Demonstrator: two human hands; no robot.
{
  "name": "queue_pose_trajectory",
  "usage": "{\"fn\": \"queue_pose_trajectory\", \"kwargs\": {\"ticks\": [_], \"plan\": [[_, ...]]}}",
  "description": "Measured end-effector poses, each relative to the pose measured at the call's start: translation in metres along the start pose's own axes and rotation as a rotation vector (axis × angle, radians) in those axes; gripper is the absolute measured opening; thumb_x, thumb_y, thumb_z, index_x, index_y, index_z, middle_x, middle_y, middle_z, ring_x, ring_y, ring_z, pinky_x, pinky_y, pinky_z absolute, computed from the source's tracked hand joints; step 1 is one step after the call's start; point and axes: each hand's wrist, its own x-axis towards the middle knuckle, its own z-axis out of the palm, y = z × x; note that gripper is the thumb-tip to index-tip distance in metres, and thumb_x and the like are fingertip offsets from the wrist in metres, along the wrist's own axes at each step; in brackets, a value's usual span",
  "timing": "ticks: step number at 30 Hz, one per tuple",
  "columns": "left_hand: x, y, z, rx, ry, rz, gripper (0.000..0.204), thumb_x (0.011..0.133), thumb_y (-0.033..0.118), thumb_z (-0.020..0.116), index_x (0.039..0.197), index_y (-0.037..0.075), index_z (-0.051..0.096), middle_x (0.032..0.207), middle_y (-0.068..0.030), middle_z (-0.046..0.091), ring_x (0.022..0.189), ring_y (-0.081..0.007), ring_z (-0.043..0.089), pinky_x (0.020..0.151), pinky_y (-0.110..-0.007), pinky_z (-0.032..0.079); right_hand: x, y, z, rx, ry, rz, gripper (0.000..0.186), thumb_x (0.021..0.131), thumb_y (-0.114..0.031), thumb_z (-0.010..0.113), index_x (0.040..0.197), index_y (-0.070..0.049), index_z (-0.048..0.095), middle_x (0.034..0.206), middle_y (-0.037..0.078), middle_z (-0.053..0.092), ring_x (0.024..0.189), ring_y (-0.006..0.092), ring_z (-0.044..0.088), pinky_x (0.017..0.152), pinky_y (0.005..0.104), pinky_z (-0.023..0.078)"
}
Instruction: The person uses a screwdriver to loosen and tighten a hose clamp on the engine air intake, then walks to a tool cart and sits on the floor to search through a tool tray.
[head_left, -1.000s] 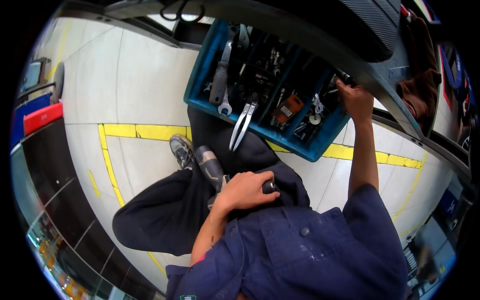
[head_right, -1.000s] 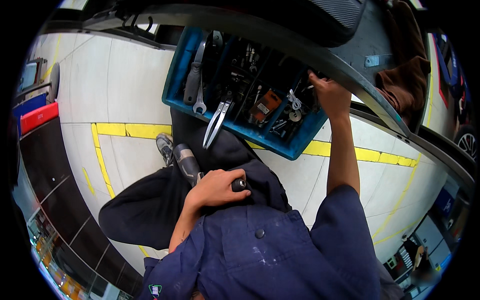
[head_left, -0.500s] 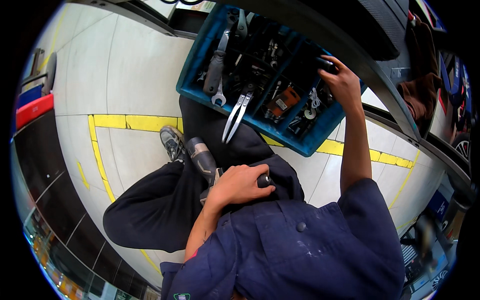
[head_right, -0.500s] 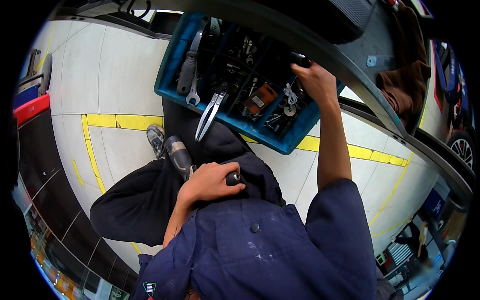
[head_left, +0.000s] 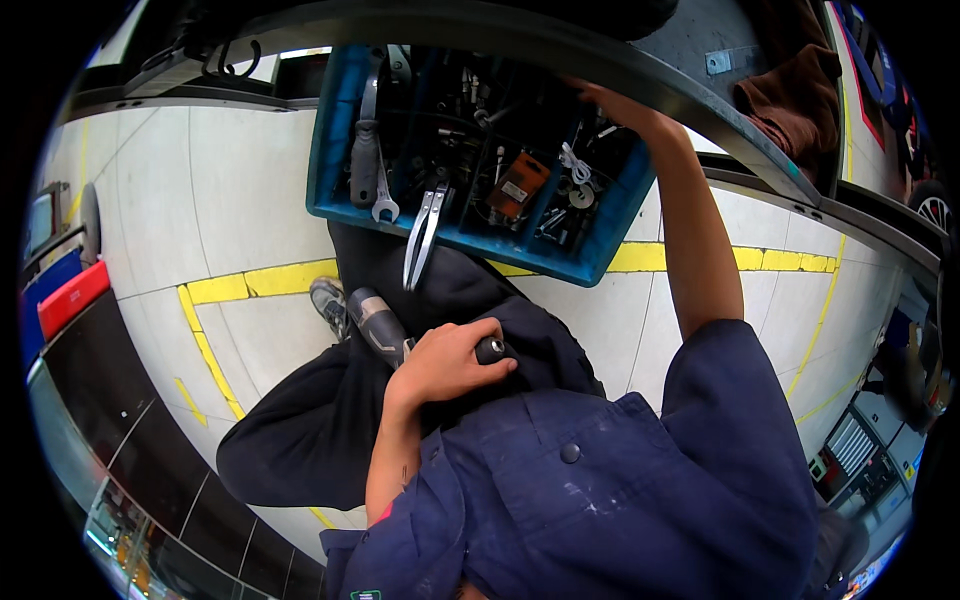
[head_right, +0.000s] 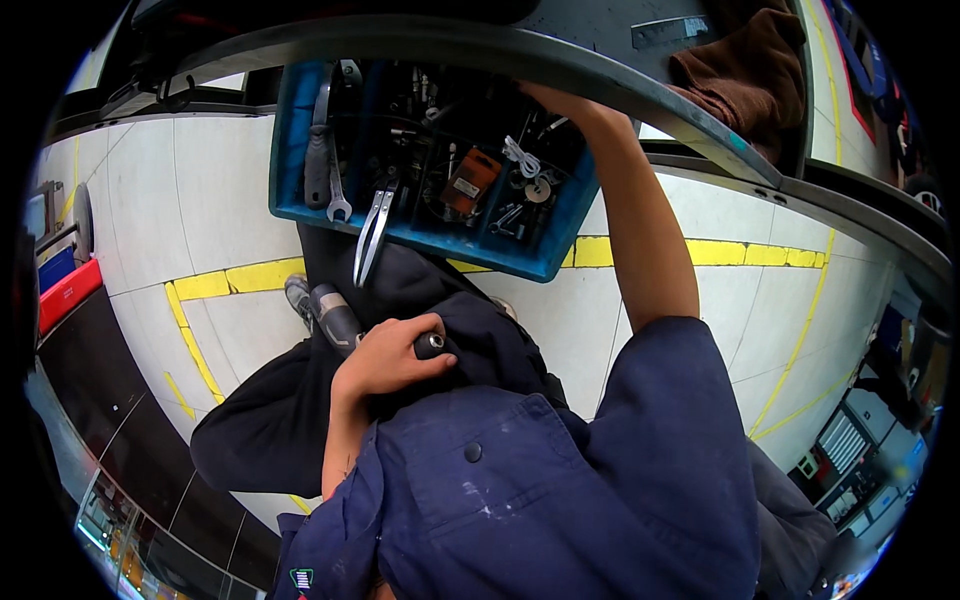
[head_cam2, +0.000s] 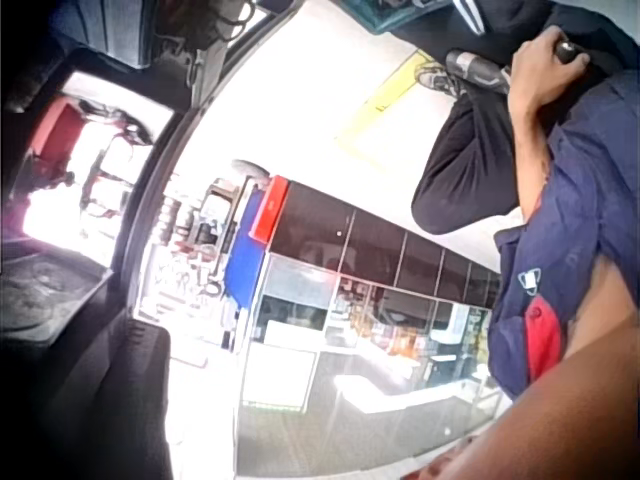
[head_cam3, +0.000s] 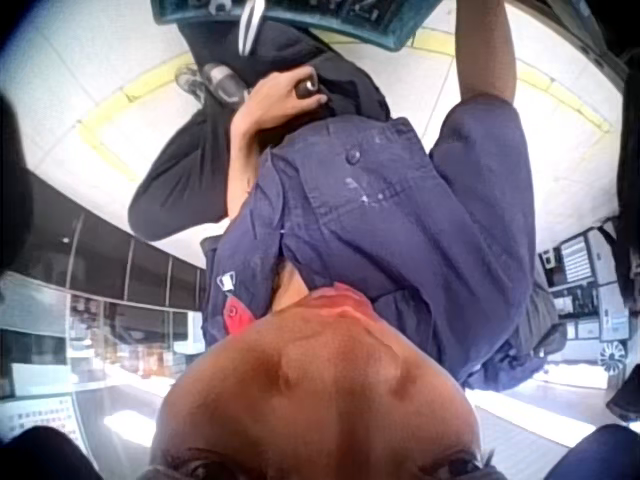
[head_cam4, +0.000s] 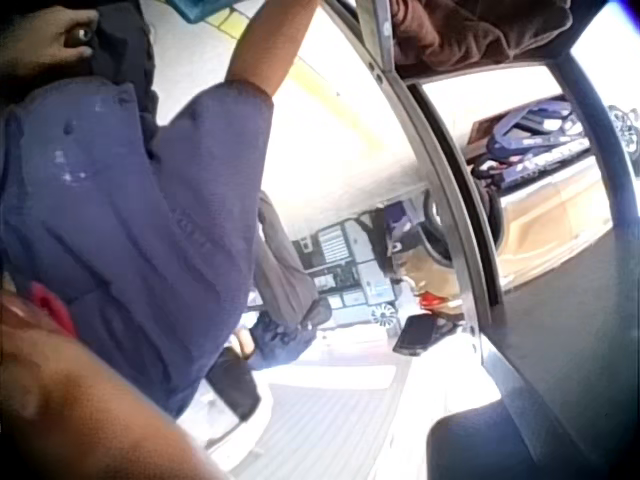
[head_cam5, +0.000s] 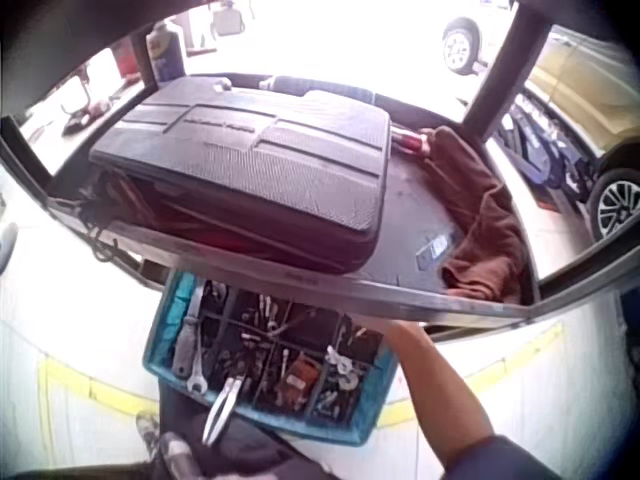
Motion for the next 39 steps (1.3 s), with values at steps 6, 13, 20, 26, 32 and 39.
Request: {"fn": "queue_pose_trajectory", "kwargs": {"ticks": [6,13,20,26,32,39], "plan": [[0.002,-0.002,0.000,0.003,0.012,0.035,0.037,0.082,0.035,0.075,0.091,0.003,0.059,0.077,-0.0174,0.062,0.076,-0.0380,0.064,0.068,-0.041,0.048,-0.064,-0.036,-0.038,-0.948,0.094,0.023,0.039,0.095,-0.043,0.066,0.114,-0.009,0.072,0.103,0.014,0.074,0.085,0.0288,0.072,0.073,0.0346,0.058],[-0.001,-0.001,0.002,0.017,0.013,0.012,0.039,0.083,0.040,0.073,0.093,0.005,0.060,0.078,-0.0170,0.063,0.079,-0.0377,0.066,0.070,-0.042,0.049,-0.066,-0.079,-0.015,-0.677,0.001,0.286,0.067,0.089,-0.053,0.069,0.134,-0.005,0.059,0.111,0.017,0.071,0.100,0.0303,0.068,0.081,0.0416,0.057],[0.000,-0.006,0.004,0.027,0.034,0.050,0.039,0.083,0.041,0.073,0.094,0.006,0.060,0.079,-0.0171,0.065,0.080,-0.0379,0.066,0.071,-0.042,0.049,-0.050,-0.090,-0.006,-0.555,0.044,0.325,0.053,0.089,-0.041,0.073,0.131,-0.010,0.060,0.112,0.020,0.067,0.107,0.0362,0.064,0.089,0.0468,0.053],[-0.003,-0.003,0.002,0.035,0.026,0.040,0.043,0.085,0.046,0.070,0.094,0.005,0.059,0.081,-0.0181,0.066,0.083,-0.0405,0.065,0.073,-0.045,0.050,-0.085,-0.086,-0.006,-0.327,0.271,0.069,0.030,0.084,-0.012,0.078,0.110,-0.007,0.064,0.101,0.016,0.070,0.097,0.0324,0.069,0.088,0.0408,0.055],[-0.004,-0.006,0.003,0.034,0.021,0.051,0.044,0.085,0.047,0.069,0.094,0.005,0.060,0.079,-0.0183,0.066,0.083,-0.0406,0.065,0.073,-0.045,0.050,-0.104,-0.077,-0.012,-0.279,0.229,-0.007,0.032,0.082,-0.008,0.080,0.111,-0.006,0.067,0.107,0.014,0.072,0.100,0.0314,0.070,0.093,0.0399,0.056],[-0.005,-0.008,0.004,0.061,0.027,0.064,0.040,0.084,0.043,0.072,0.095,0.007,0.061,0.078,-0.0177,0.066,0.078,-0.0394,0.067,0.069,-0.044,0.050,-0.124,-0.082,-0.034,-0.379,0.058,-0.070,0.028,0.084,-0.014,0.080,0.110,-0.009,0.073,0.114,0.010,0.072,0.111,0.0291,0.066,0.099,0.0395,0.053]]}}
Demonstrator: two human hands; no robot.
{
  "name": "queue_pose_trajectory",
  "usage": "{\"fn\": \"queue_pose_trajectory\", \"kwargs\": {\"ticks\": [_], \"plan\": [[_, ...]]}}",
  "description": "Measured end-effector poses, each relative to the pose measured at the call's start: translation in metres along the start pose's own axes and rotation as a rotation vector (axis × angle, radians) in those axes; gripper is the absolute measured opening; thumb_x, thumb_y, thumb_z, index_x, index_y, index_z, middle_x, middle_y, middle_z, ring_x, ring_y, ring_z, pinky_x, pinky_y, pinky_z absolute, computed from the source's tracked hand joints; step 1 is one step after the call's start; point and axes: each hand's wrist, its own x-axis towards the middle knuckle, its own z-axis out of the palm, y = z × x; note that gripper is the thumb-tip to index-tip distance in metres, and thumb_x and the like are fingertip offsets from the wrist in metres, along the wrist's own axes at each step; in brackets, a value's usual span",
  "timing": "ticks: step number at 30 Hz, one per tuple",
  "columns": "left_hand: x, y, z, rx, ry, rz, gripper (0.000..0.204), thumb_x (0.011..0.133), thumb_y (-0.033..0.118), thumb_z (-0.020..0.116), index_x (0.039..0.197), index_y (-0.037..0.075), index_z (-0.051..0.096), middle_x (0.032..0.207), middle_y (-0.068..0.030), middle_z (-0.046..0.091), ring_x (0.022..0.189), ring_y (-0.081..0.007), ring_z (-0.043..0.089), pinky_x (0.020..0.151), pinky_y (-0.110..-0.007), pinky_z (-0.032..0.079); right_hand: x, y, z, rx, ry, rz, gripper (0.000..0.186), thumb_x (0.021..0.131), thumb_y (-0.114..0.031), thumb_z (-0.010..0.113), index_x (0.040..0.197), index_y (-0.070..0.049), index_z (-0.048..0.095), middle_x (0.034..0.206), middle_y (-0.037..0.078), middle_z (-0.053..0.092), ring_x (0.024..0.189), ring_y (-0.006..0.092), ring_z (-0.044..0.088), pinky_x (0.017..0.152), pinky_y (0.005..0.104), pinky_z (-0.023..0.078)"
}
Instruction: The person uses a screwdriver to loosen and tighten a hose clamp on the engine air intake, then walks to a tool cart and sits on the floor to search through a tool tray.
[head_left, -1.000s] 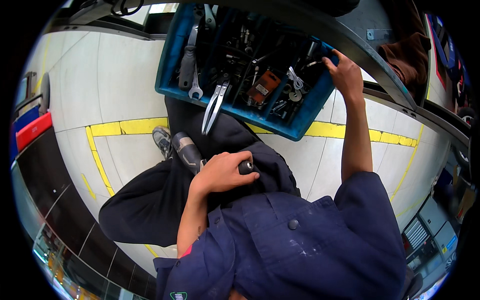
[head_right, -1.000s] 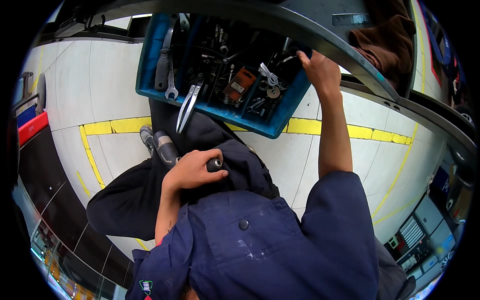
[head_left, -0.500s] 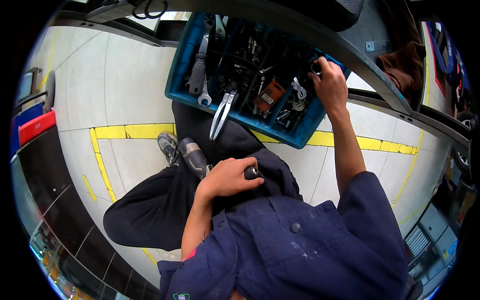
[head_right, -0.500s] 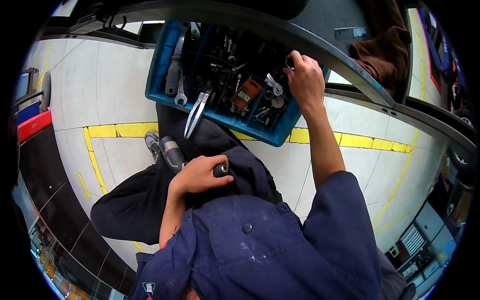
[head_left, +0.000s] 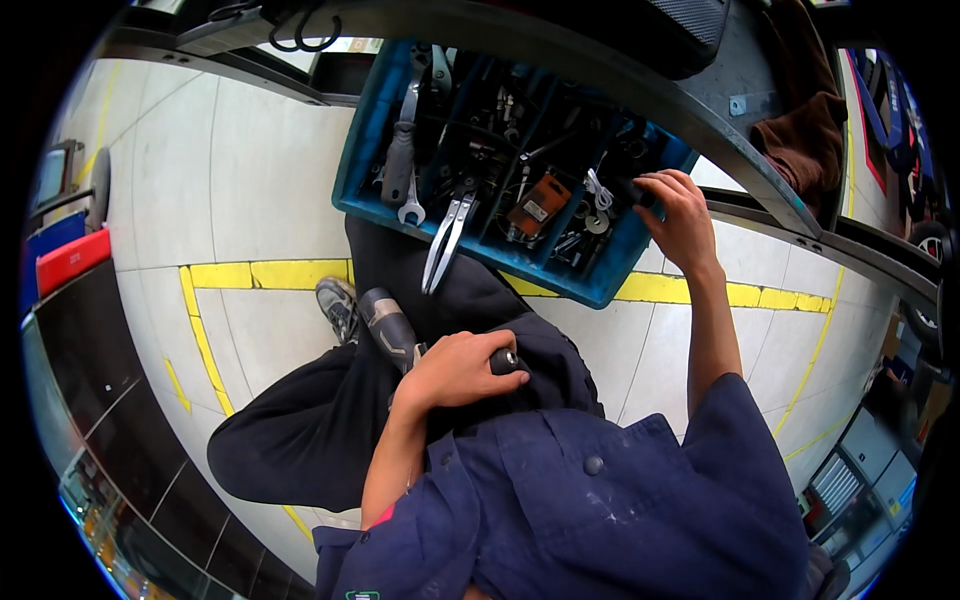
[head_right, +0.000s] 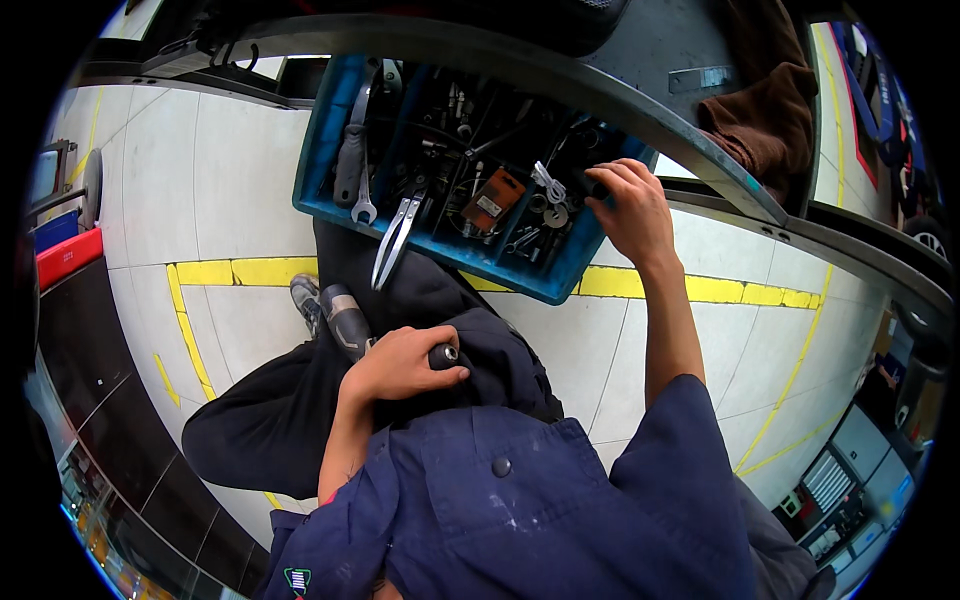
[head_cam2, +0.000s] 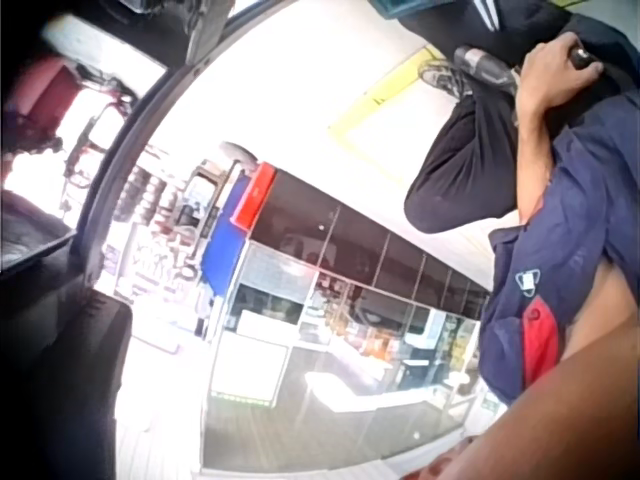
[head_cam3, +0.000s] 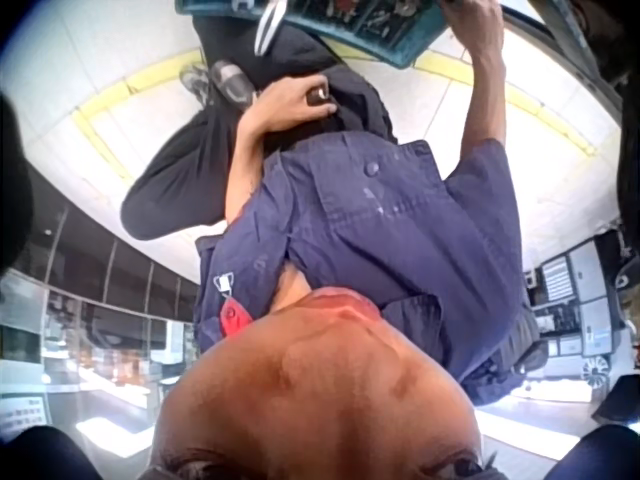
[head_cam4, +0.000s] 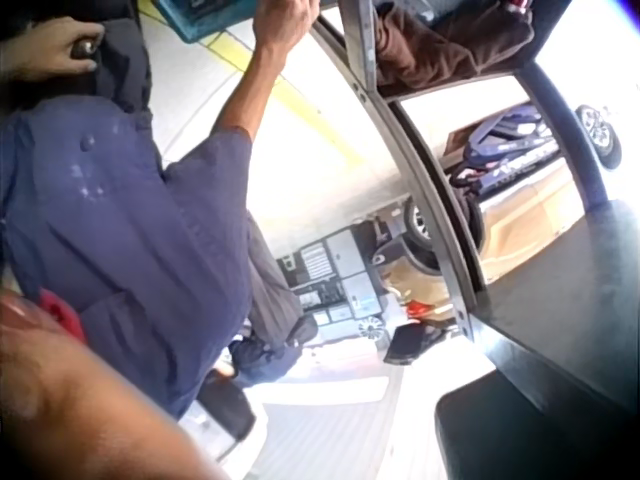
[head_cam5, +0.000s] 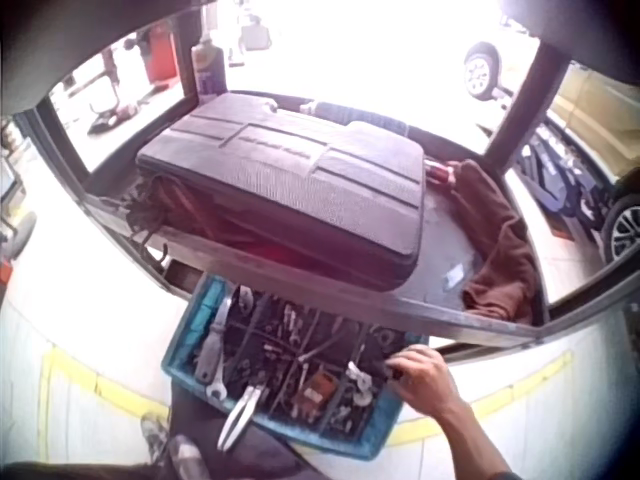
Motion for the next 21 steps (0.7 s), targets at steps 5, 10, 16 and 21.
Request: {"fn": "queue_pose_trajectory", "kwargs": {"ticks": [5,10,16,21], "plan": [[-0.001,0.000,-0.002,-0.016,-0.013,-0.018,0.039,0.084,0.043,0.071,0.096,0.007,0.061,0.079,-0.0177,0.066,0.079,-0.0396,0.067,0.069,-0.044,0.050,0.026,0.005,-0.004,0.093,0.074,0.078,0.017,0.094,-0.014,0.068,0.109,-0.010,0.073,0.118,0.013,0.069,0.108,0.0280,0.067,0.090,0.0379,0.056],[-0.001,0.000,-0.001,-0.002,-0.006,-0.009,0.041,0.085,0.045,0.070,0.097,0.007,0.061,0.079,-0.0177,0.067,0.080,-0.0396,0.067,0.071,-0.044,0.051,0.056,0.023,0.007,-0.399,-0.163,0.146,0.021,0.103,-0.012,0.052,0.120,-0.012,0.065,0.108,0.013,0.071,0.098,0.0306,0.071,0.077,0.0381,0.060],[0.000,-0.002,-0.001,-0.016,0.011,-0.008,0.043,0.085,0.048,0.067,0.098,0.007,0.061,0.077,-0.0177,0.067,0.082,-0.0394,0.066,0.074,-0.044,0.051,0.080,0.011,0.003,-0.708,-0.363,0.106,0.021,0.104,-0.015,0.048,0.123,-0.016,0.059,0.115,0.015,0.066,0.105,0.0317,0.069,0.080,0.0427,0.058],[-0.001,-0.002,0.001,-0.003,0.012,-0.008,0.043,0.085,0.048,0.067,0.097,0.007,0.061,0.078,-0.0175,0.067,0.082,-0.0393,0.067,0.074,-0.045,0.051,0.077,0.024,0.002,-0.697,-0.420,0.042,0.009,0.104,-0.014,0.052,0.109,-0.013,0.060,0.100,0.015,0.068,0.094,0.0308,0.072,0.066,0.0388,0.061]]}}
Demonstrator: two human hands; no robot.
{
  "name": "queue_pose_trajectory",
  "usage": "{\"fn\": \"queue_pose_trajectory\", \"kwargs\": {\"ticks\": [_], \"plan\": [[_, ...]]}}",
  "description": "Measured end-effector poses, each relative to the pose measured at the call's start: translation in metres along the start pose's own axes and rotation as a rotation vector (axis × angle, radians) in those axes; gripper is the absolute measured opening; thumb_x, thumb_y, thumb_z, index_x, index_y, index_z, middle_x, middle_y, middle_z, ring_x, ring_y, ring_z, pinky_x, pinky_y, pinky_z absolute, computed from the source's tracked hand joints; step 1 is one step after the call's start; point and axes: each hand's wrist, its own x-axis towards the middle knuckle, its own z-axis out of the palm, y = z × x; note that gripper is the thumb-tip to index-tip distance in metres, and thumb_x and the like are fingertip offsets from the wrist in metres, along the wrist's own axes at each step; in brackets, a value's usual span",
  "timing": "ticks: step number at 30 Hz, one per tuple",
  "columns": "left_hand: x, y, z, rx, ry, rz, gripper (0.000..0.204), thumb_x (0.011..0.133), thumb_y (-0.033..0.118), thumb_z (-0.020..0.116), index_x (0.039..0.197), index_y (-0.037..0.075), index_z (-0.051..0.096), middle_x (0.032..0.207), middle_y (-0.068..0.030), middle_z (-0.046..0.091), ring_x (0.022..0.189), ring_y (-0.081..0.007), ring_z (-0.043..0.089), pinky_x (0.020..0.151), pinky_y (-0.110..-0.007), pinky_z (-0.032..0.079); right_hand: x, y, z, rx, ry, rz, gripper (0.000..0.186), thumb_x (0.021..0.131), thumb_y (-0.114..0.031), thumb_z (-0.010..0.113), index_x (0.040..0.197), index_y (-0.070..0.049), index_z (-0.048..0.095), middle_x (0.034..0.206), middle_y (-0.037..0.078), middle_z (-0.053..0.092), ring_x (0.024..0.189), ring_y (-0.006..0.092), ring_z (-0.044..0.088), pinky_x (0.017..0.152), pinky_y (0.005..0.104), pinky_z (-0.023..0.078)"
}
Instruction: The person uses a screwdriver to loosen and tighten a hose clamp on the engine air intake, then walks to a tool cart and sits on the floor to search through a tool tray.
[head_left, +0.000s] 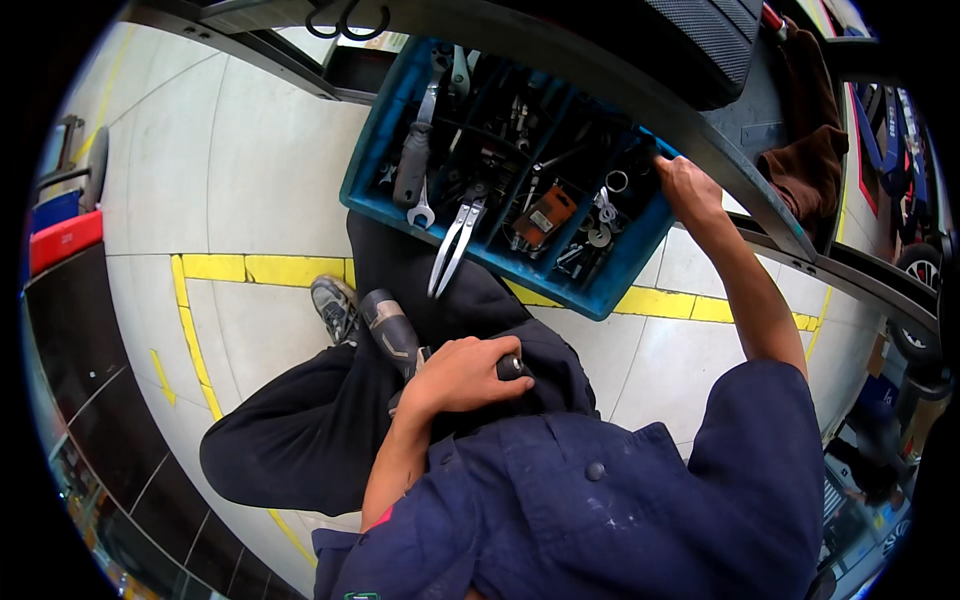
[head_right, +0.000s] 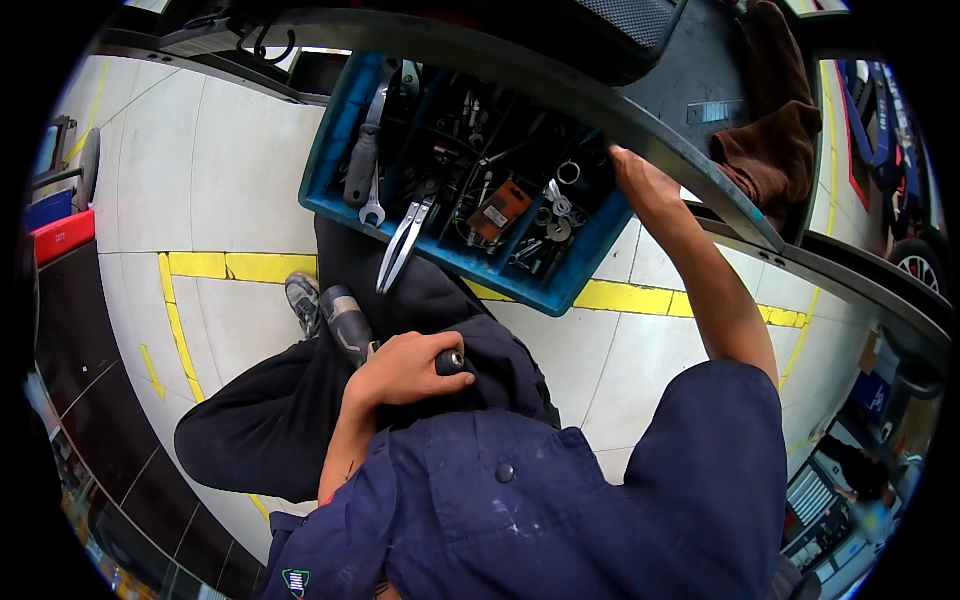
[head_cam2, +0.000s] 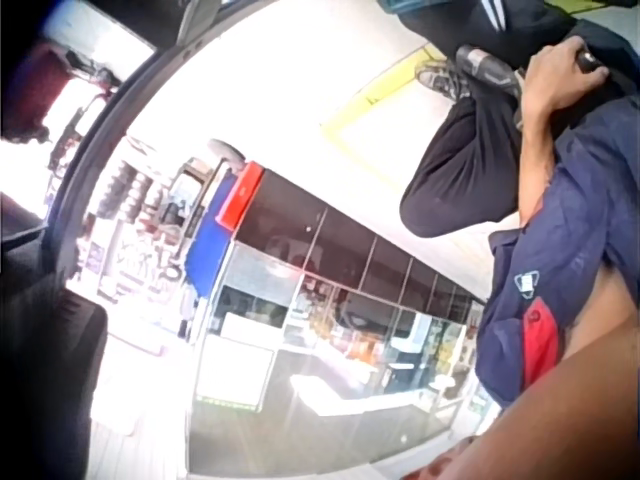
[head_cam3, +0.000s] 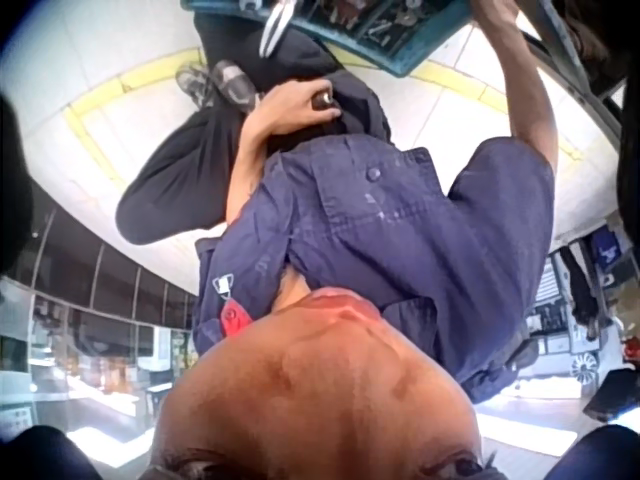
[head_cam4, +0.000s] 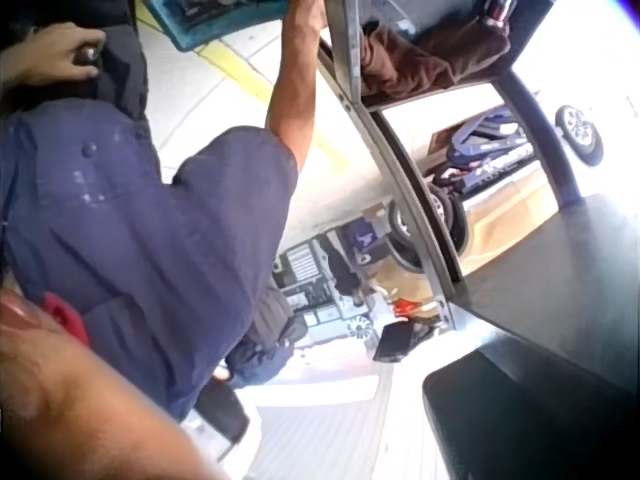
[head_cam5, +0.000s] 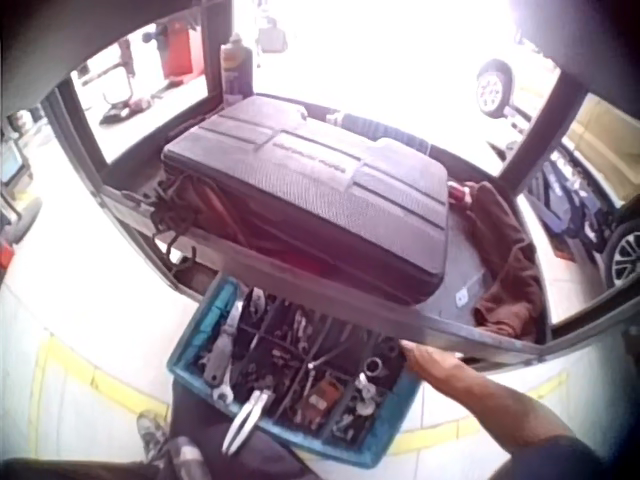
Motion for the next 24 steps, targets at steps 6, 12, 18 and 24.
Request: {"fn": "queue_pose_trajectory", "kwargs": {"ticks": [6,12,18,24], "plan": [[-0.001,0.002,-0.003,-0.036,-0.024,-0.011,0.043,0.085,0.048,0.068,0.096,0.007,0.061,0.078,-0.0177,0.067,0.082,-0.0394,0.066,0.074,-0.045,0.051,0.009,0.023,0.056,-0.317,0.198,-0.085,0.031,0.102,-0.023,0.052,0.130,-0.011,0.060,0.125,0.012,0.064,0.111,0.0295,0.064,0.090,0.0417,0.055],[0.001,0.004,-0.003,0.000,0.002,0.004,0.044,0.085,0.048,0.068,0.095,0.006,0.060,0.079,-0.0184,0.066,0.082,-0.0403,0.066,0.073,-0.046,0.051,-0.028,0.023,0.043,0.168,0.487,-0.078,0.008,0.093,-0.007,0.064,0.090,-0.010,0.071,0.075,0.014,0.066,0.068,0.0309,0.070,0.058,0.0364,0.057],[0.003,0.007,-0.005,-0.001,-0.013,-0.002,0.043,0.085,0.047,0.069,0.094,0.006,0.059,0.079,-0.0187,0.066,0.083,-0.0408,0.065,0.073,-0.046,0.051,-0.053,0.008,0.016,0.372,0.222,0.008,0.008,0.095,-0.008,0.065,0.099,-0.007,0.072,0.078,0.013,0.071,0.070,0.0260,0.073,0.059,0.0326,0.058],[0.003,0.006,-0.007,-0.013,-0.032,-0.017,0.040,0.084,0.043,0.072,0.096,0.007,0.061,0.080,-0.0185,0.065,0.080,-0.0402,0.066,0.070,-0.044,0.050,-0.061,0.006,-0.012,0.558,0.022,0.044,0.013,0.095,-0.012,0.068,0.105,-0.008,0.075,0.083,0.013,0.073,0.075,0.0261,0.073,0.067,0.0330,0.060]]}}
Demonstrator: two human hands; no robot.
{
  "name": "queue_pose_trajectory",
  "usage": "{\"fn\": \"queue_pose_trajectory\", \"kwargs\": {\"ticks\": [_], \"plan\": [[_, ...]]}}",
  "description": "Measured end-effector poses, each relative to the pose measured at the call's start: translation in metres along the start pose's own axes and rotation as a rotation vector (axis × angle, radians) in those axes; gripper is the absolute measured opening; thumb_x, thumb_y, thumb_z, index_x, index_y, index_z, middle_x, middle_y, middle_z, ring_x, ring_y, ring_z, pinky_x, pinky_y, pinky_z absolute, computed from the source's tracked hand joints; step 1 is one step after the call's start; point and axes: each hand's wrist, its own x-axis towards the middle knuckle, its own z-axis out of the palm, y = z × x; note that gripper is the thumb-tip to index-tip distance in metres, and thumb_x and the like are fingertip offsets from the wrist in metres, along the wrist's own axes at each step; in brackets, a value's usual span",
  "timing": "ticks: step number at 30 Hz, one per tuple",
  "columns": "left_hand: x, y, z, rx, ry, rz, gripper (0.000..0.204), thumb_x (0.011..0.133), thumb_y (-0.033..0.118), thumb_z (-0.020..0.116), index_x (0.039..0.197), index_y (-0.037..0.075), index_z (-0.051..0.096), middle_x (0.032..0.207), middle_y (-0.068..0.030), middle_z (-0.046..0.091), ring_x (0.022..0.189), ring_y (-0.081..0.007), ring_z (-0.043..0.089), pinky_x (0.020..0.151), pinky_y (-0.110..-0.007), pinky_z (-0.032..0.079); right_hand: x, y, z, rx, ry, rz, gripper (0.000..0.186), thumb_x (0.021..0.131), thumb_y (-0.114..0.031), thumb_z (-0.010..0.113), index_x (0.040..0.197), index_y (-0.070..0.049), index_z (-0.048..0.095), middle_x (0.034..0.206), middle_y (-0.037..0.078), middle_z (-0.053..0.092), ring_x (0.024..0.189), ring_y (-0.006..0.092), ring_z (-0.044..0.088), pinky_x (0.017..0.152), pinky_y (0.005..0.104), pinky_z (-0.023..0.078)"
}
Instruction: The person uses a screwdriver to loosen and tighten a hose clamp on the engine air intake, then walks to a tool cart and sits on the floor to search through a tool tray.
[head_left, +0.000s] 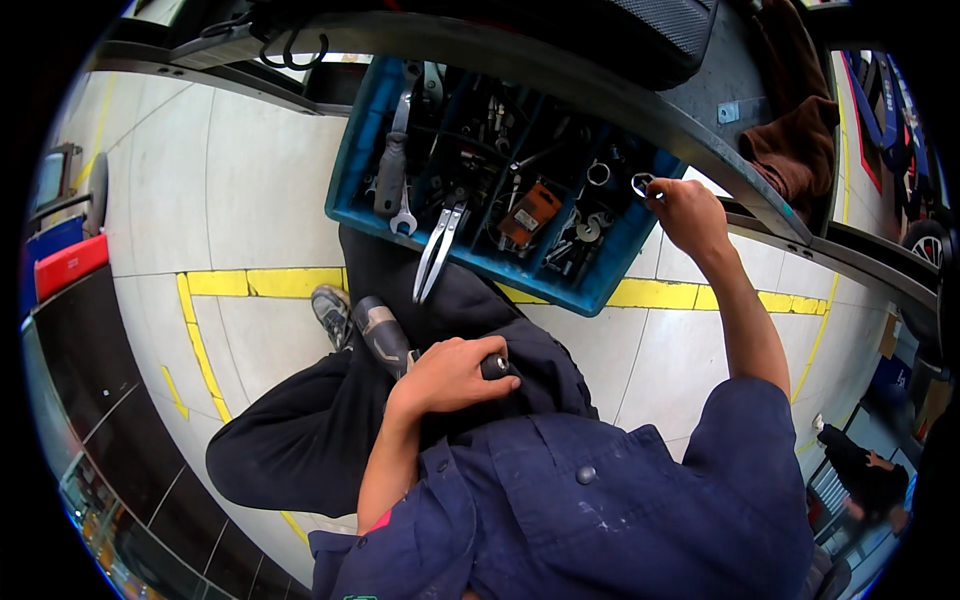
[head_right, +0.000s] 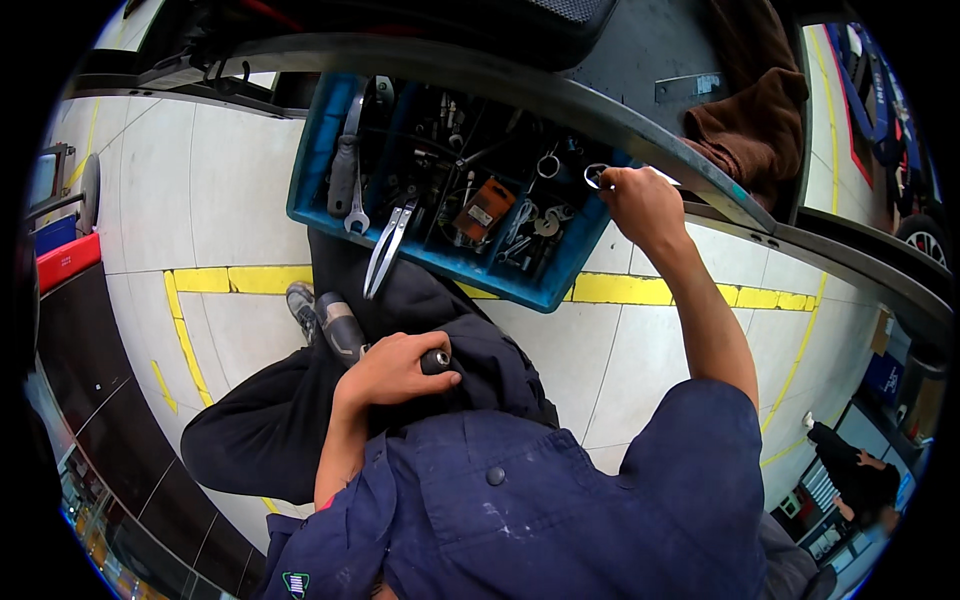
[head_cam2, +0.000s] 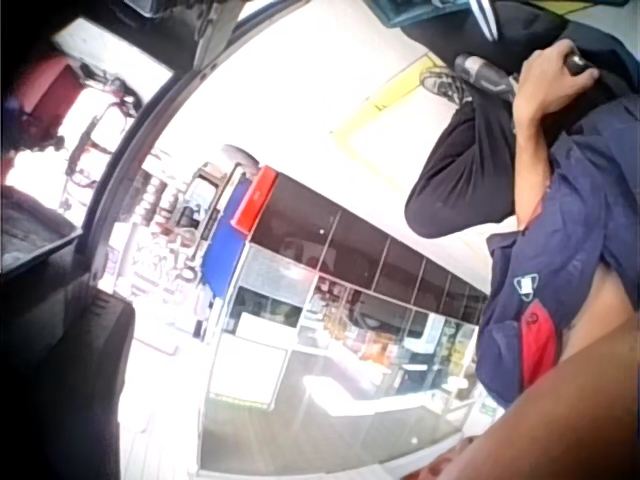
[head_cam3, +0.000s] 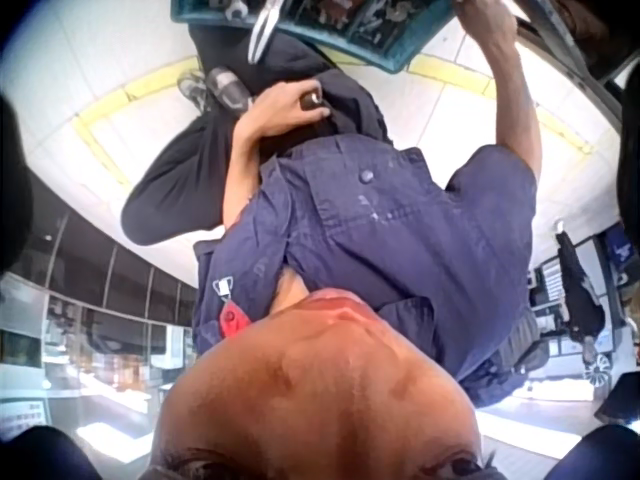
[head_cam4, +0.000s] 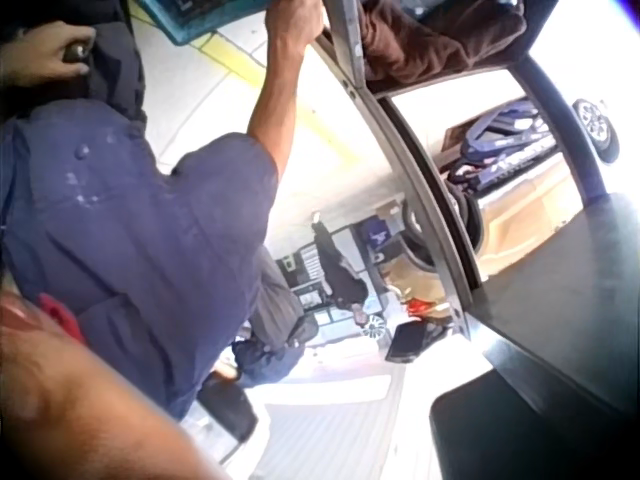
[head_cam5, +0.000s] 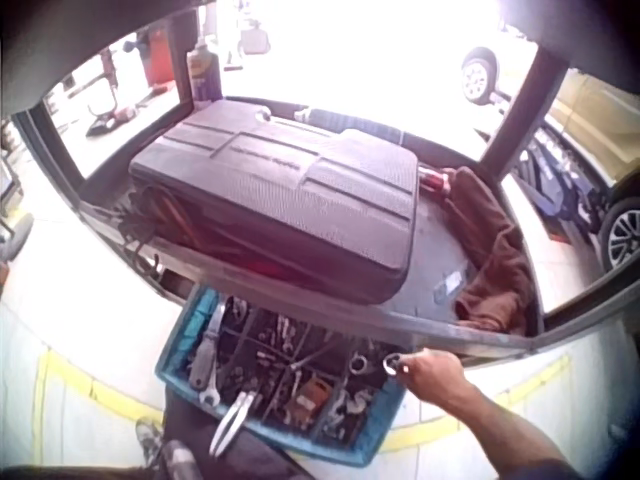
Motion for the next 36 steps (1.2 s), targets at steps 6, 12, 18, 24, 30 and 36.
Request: {"fn": "queue_pose_trajectory", "kwargs": {"ticks": [6,12,18,24,30,36], "plan": [[0.000,-0.001,0.001,0.006,0.009,0.009,0.040,0.084,0.043,0.072,0.096,0.007,0.061,0.080,-0.0185,0.065,0.081,-0.0400,0.066,0.071,-0.044,0.050,0.007,0.001,0.000,-0.069,-0.006,-0.026,0.014,0.096,-0.018,0.068,0.102,-0.008,0.075,0.094,0.013,0.074,0.079,0.0258,0.073,0.070,0.0348,0.060],[0.001,-0.006,0.004,-0.001,0.025,0.036,0.043,0.085,0.046,0.069,0.094,0.005,0.059,0.076,-0.0184,0.064,0.081,-0.0406,0.065,0.071,-0.045,0.049,0.019,0.014,0.013,-0.178,0.291,0.049,0.029,0.100,-0.035,0.062,0.093,-0.010,0.074,0.075,0.009,0.070,0.063,0.0213,0.068,0.054,0.0311,0.056],[0.000,-0.002,0.003,-0.010,0.021,0.026,0.043,0.085,0.045,0.070,0.094,0.005,0.058,0.076,-0.0185,0.064,0.080,-0.0408,0.065,0.071,-0.045,0.049,0.027,0.034,0.017,-0.488,0.416,-0.066,0.038,0.098,-0.045,0.062,0.101,-0.010,0.076,0.078,0.007,0.073,0.058,0.0164,0.066,0.049,0.0245,0.050],[0.003,-0.001,0.003,-0.012,0.028,0.021,0.041,0.084,0.044,0.071,0.093,0.006,0.059,0.076,-0.0180,0.064,0.080,-0.0403,0.065,0.070,-0.045,0.050,0.019,0.021,0.024,-0.107,0.248,0.082,0.026,0.098,-0.029,0.065,0.113,-0.008,0.073,0.094,0.013,0.075,0.078,0.0246,0.074,0.069,0.0324,0.061],[0.003,-0.002,0.003,-0.024,0.014,-0.016,0.039,0.082,0.041,0.074,0.095,0.007,0.060,0.079,-0.0167,0.065,0.078,-0.0384,0.066,0.070,-0.043,0.050,-0.011,-0.001,0.015,0.266,0.349,-0.071,0.016,0.095,-0.017,0.069,0.106,-0.005,0.073,0.095,0.014,0.075,0.079,0.0263,0.074,0.073,0.0328,0.061],[0.005,-0.002,0.003,-0.036,0.014,-0.002,0.037,0.083,0.038,0.075,0.093,0.006,0.060,0.078,-0.0158,0.064,0.076,-0.0366,0.066,0.067,-0.041,0.050,-0.044,-0.039,0.041,0.320,0.077,-0.199,0.011,0.091,-0.011,0.069,0.099,-0.005,0.073,0.093,0.012,0.072,0.085,0.0259,0.071,0.076,0.0333,0.057]]}}
